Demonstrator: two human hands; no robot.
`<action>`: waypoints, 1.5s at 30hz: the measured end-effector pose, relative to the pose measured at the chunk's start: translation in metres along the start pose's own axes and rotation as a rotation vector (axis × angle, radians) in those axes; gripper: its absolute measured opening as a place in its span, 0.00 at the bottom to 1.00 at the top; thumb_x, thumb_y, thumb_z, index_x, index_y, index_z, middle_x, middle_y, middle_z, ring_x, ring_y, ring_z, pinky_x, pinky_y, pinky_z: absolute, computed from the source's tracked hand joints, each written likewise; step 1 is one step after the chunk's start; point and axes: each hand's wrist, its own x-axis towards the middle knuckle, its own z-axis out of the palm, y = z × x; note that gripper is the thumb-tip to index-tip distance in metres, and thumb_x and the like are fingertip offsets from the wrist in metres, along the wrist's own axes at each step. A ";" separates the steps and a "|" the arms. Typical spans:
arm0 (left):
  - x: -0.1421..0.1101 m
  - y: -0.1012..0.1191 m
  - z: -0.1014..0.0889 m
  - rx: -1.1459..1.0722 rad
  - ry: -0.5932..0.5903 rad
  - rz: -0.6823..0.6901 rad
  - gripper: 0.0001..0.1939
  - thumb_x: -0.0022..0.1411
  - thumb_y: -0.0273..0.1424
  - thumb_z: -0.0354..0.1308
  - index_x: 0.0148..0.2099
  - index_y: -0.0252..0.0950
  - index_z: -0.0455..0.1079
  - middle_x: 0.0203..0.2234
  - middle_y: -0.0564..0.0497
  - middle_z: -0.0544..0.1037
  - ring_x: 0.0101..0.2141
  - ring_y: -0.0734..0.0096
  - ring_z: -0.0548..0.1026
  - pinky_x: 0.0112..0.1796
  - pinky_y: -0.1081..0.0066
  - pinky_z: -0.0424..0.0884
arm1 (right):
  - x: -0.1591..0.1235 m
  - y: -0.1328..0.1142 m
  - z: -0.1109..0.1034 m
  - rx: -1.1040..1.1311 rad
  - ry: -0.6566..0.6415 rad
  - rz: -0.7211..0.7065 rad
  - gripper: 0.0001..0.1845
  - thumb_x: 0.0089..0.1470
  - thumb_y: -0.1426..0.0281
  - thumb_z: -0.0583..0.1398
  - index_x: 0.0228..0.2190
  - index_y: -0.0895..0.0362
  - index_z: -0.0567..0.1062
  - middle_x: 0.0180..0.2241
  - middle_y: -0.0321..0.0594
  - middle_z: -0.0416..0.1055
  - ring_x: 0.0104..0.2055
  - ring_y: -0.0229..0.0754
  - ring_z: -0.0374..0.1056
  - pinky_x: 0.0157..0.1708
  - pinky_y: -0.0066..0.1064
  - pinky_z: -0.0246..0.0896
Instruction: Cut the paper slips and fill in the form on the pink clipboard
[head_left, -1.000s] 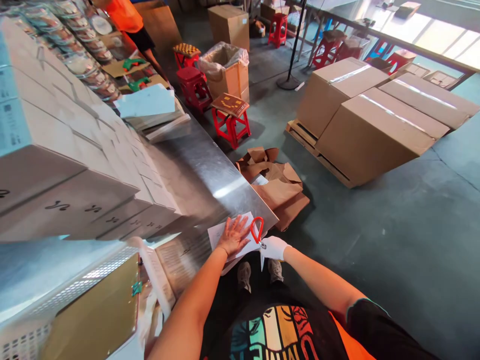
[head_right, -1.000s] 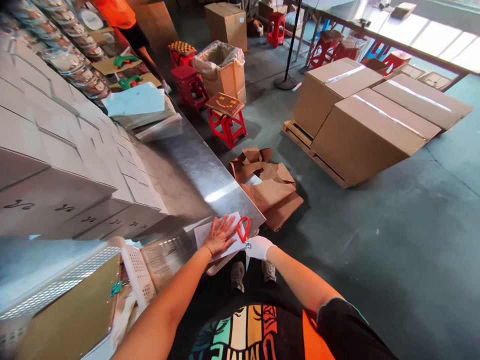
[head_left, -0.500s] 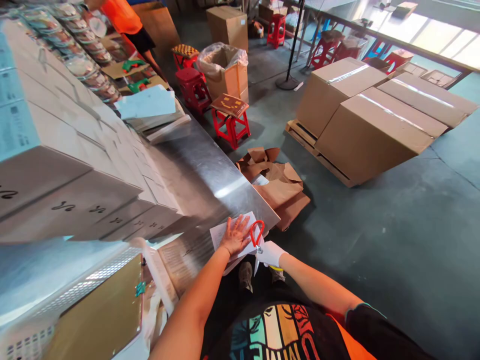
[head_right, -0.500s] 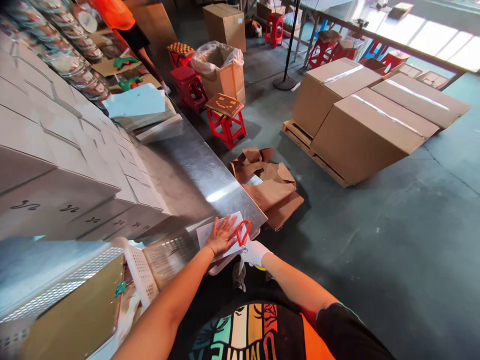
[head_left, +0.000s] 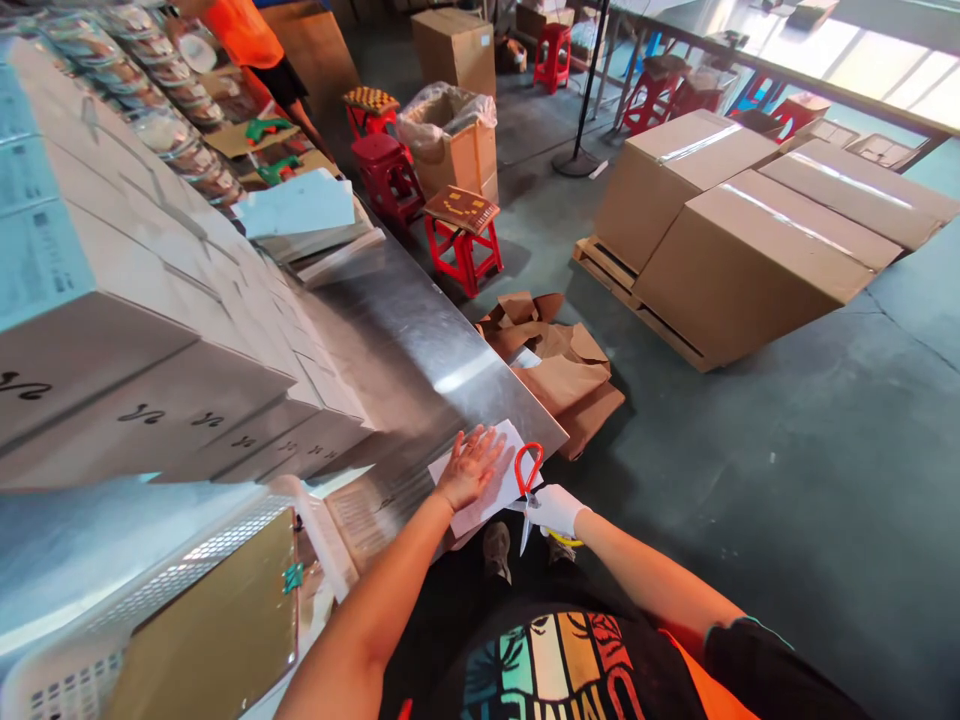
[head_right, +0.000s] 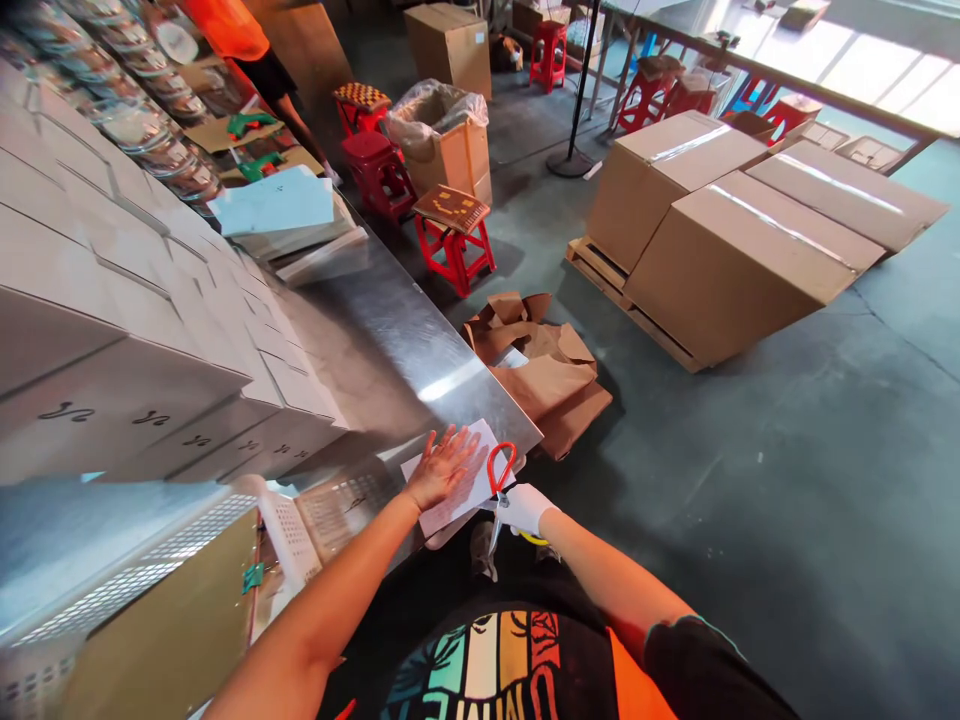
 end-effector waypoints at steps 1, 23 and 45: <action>-0.004 -0.007 -0.001 0.004 -0.006 0.027 0.32 0.73 0.33 0.51 0.76 0.51 0.53 0.76 0.50 0.50 0.75 0.50 0.44 0.70 0.41 0.34 | -0.001 0.000 -0.003 -0.024 0.001 0.002 0.09 0.61 0.69 0.60 0.30 0.59 0.75 0.20 0.34 0.72 0.21 0.36 0.70 0.25 0.24 0.60; -0.016 -0.026 0.014 0.047 -0.009 0.060 0.33 0.74 0.42 0.52 0.77 0.49 0.52 0.76 0.46 0.48 0.74 0.43 0.46 0.69 0.38 0.35 | 0.002 -0.033 0.017 -0.241 -0.068 -0.020 0.21 0.70 0.58 0.58 0.31 0.60 0.78 0.21 0.33 0.70 0.25 0.38 0.69 0.36 0.33 0.68; -0.017 -0.021 -0.001 -0.116 -0.047 0.010 0.30 0.74 0.36 0.51 0.75 0.47 0.56 0.76 0.47 0.48 0.75 0.47 0.42 0.70 0.40 0.36 | -0.011 -0.053 0.059 -0.211 -0.072 -0.046 0.16 0.63 0.61 0.63 0.29 0.60 0.82 0.23 0.43 0.76 0.35 0.48 0.77 0.35 0.29 0.63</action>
